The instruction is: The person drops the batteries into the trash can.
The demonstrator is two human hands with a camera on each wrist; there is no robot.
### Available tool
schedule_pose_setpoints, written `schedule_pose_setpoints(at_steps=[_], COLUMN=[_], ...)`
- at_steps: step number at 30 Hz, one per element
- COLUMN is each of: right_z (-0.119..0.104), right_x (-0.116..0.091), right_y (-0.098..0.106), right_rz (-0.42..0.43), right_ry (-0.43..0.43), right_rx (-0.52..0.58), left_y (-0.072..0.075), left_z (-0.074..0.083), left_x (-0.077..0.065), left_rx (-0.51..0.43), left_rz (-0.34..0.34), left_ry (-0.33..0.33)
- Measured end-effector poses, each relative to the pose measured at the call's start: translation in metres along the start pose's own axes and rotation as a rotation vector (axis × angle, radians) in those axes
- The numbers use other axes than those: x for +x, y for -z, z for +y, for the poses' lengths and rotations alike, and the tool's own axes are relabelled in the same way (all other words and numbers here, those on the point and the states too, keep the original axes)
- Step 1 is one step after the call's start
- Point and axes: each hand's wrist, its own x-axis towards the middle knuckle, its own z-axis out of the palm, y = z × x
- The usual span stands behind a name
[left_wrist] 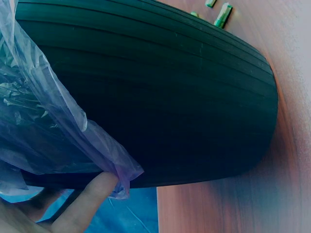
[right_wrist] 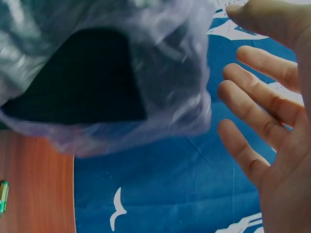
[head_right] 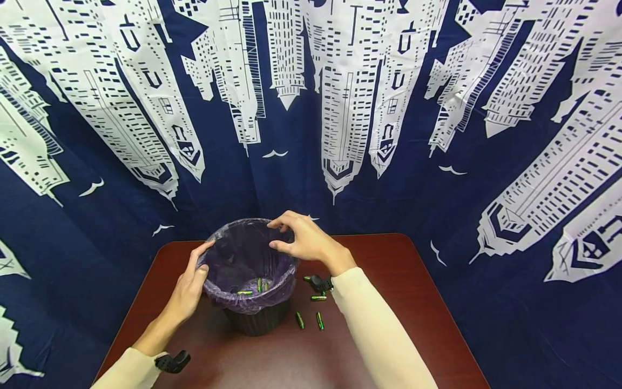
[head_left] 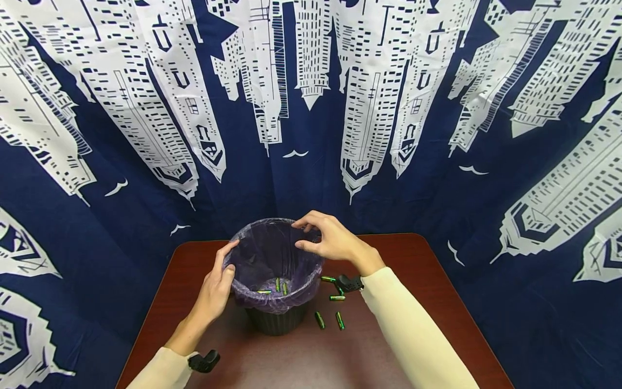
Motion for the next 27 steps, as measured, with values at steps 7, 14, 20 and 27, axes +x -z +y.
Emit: schedule_pose_setpoints(at_steps=[7,14,20,27], right_z=[0.009,0.020,0.028,0.040], right_x=[-0.022,-0.041,-0.058,-0.079], right_y=[0.005,0.002,-0.003,-0.013], right_rz=[0.031,0.075,0.096,0.110], right_ry=[-0.023,-0.054,-0.096,-0.130], right_rx=[0.026,-0.008,0.014,0.048], left_y=[0.001,0.001,0.000,0.001], left_z=[0.001,-0.001,-0.001,-0.001], left_x=[0.002,0.001,0.001,0.002], left_rx=[-0.011,0.002,-0.001,-0.016], left_rz=[0.002,-0.001,0.010,0.008], left_ry=[-0.003,0.005,-0.006,-0.019])
